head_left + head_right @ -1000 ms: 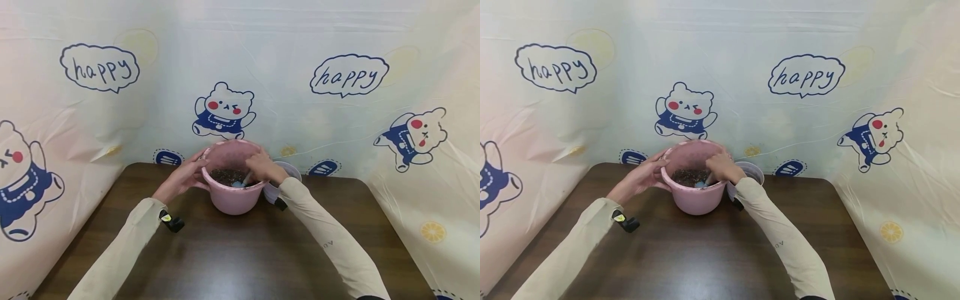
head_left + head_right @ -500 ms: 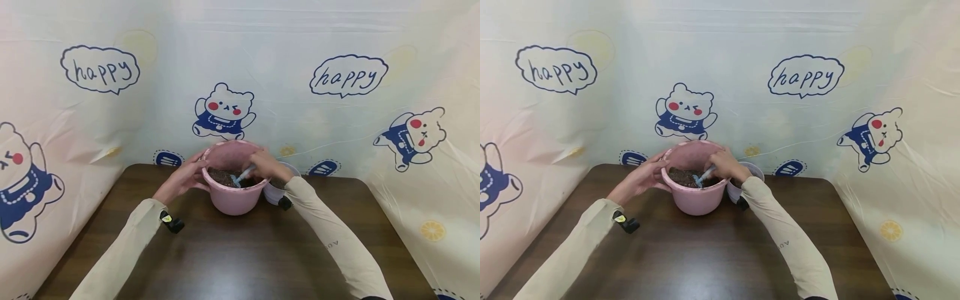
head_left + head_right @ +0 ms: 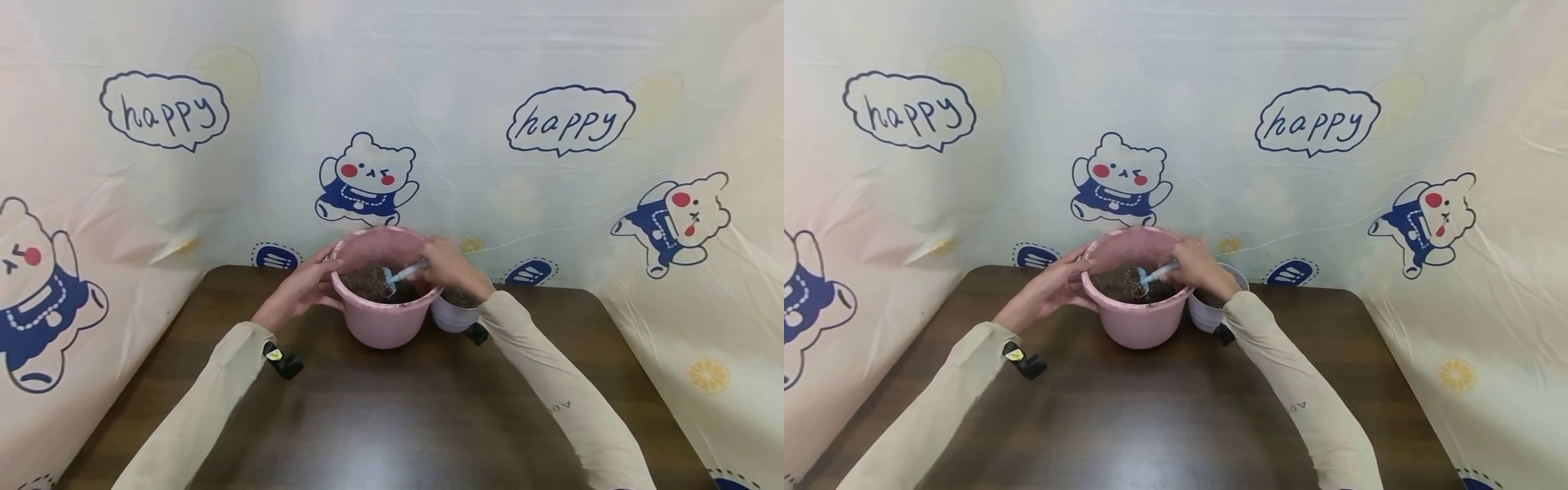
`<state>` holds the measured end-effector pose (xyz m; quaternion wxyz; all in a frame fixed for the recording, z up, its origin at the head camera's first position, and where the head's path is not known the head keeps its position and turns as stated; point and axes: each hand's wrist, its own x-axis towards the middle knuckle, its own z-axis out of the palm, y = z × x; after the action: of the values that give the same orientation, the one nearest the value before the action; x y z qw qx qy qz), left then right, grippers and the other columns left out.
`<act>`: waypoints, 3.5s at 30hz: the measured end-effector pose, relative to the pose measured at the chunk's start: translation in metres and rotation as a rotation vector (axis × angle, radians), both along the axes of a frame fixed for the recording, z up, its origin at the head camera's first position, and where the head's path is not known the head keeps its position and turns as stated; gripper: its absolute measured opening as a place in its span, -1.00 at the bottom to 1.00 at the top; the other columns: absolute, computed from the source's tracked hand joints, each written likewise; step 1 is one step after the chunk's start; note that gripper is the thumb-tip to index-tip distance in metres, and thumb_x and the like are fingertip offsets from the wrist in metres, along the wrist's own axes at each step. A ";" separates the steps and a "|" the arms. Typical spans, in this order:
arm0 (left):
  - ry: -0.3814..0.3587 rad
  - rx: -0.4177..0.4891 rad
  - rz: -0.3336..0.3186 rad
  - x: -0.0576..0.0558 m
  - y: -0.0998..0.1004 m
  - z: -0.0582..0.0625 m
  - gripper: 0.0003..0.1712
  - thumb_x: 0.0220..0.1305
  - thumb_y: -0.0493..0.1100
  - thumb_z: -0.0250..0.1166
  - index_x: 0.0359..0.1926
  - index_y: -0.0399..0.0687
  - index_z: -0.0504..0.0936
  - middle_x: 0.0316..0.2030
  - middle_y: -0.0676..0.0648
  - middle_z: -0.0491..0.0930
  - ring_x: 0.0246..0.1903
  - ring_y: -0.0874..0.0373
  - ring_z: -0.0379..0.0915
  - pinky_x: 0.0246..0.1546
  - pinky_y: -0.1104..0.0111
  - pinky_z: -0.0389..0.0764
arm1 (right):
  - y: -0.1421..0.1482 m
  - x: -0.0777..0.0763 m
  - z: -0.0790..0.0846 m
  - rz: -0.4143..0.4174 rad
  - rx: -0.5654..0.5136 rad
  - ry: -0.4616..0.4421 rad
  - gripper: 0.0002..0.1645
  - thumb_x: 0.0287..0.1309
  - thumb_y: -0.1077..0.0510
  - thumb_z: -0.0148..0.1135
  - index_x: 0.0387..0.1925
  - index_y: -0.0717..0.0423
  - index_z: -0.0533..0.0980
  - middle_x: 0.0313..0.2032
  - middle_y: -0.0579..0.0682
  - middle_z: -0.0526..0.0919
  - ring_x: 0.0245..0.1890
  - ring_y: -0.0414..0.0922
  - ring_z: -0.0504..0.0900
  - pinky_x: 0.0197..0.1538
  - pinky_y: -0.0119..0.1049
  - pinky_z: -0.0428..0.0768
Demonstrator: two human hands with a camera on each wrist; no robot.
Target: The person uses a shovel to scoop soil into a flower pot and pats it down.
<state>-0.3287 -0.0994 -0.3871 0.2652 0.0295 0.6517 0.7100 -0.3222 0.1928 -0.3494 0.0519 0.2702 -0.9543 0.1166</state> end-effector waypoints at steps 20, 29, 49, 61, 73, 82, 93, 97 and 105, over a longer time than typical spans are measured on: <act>-0.001 -0.002 0.008 0.000 0.000 0.001 -0.19 0.64 -0.04 0.03 0.71 0.32 -0.13 0.66 -0.27 -0.14 0.52 -0.46 0.04 0.13 -0.42 0.54 | 0.014 0.016 -0.004 -0.084 -0.187 0.083 -0.70 0.23 0.10 0.51 -0.04 0.13 0.78 0.14 0.17 0.71 0.21 0.14 0.49 0.23 0.19 0.34; 0.007 0.001 0.012 0.001 0.002 0.000 -0.18 0.64 -0.04 0.03 0.71 0.31 -0.16 0.66 -0.28 -0.14 0.52 -0.48 0.04 0.12 -0.42 0.55 | 0.026 0.022 -0.013 -0.107 -0.222 0.190 -0.65 0.31 0.08 0.45 0.06 0.15 0.75 -0.04 0.11 0.71 0.02 0.10 0.49 0.03 0.14 0.27; 0.023 0.005 0.011 0.004 0.002 0.000 -0.20 0.65 -0.05 0.01 0.71 0.30 -0.14 0.65 -0.28 -0.09 0.52 -0.42 0.07 0.15 -0.44 0.51 | 0.077 0.034 0.000 -0.089 -0.270 0.272 -0.68 0.24 0.17 0.50 -0.03 0.25 0.76 -0.18 0.18 0.70 -0.15 0.13 0.52 -0.07 0.08 0.45; 0.019 0.008 0.014 0.005 0.001 0.002 -0.20 0.64 -0.06 0.01 0.71 0.28 -0.15 0.65 -0.29 -0.10 0.50 -0.46 0.10 0.13 -0.43 0.54 | 0.099 0.047 -0.005 -0.112 -0.303 0.342 -0.69 0.15 0.20 0.56 -0.06 0.19 0.78 -0.26 0.12 0.73 -0.23 0.09 0.57 -0.18 -0.05 0.39; 0.014 0.004 0.021 0.004 0.001 -0.001 -0.20 0.64 -0.05 0.01 0.71 0.31 -0.14 0.66 -0.28 -0.11 0.51 -0.45 0.09 0.14 -0.43 0.53 | 0.124 0.061 -0.009 -0.117 -0.274 0.408 -0.73 0.13 0.22 0.56 -0.11 0.19 0.79 -0.33 0.07 0.70 -0.33 0.06 0.53 -0.23 -0.16 0.17; 0.020 -0.007 0.009 0.003 0.002 -0.002 -0.19 0.64 -0.04 0.02 0.71 0.30 -0.14 0.65 -0.28 -0.12 0.51 -0.44 0.09 0.10 -0.38 0.60 | 0.147 0.067 -0.011 -0.122 -0.306 0.457 -0.77 0.06 0.28 0.59 -0.19 0.21 0.80 -0.39 0.09 0.71 -0.32 0.10 0.55 -0.25 -0.13 0.32; 0.020 0.002 0.016 0.004 0.000 0.000 -0.18 0.63 -0.04 0.03 0.71 0.30 -0.14 0.66 -0.26 -0.10 0.51 -0.43 0.11 0.13 -0.40 0.55 | 0.165 0.072 -0.024 -0.207 -0.280 0.437 -0.73 0.07 0.26 0.58 -0.14 0.20 0.78 -0.29 0.13 0.71 -0.24 0.12 0.49 -0.19 -0.03 0.24; 0.018 -0.010 0.015 0.003 0.001 0.002 -0.18 0.63 -0.04 0.03 0.71 0.30 -0.15 0.66 -0.27 -0.11 0.51 -0.44 0.10 0.15 -0.41 0.54 | 0.167 0.074 -0.027 -0.245 -0.247 0.416 -0.71 0.13 0.23 0.55 -0.08 0.19 0.77 -0.26 0.14 0.68 -0.21 0.11 0.46 -0.18 0.01 0.16; -0.009 -0.013 0.029 0.002 0.001 0.000 -0.20 0.63 -0.02 0.03 0.71 0.32 -0.13 0.65 -0.27 -0.08 0.51 -0.41 0.10 0.14 -0.38 0.56 | 0.171 0.075 -0.038 -0.237 -0.139 0.531 -0.73 0.10 0.23 0.57 -0.13 0.21 0.78 -0.27 0.19 0.62 -0.22 0.18 0.42 -0.24 0.06 0.10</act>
<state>-0.3262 -0.0980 -0.3868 0.2581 0.0150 0.6554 0.7097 -0.2468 0.3641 -0.3873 0.3314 0.1739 -0.9219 0.0998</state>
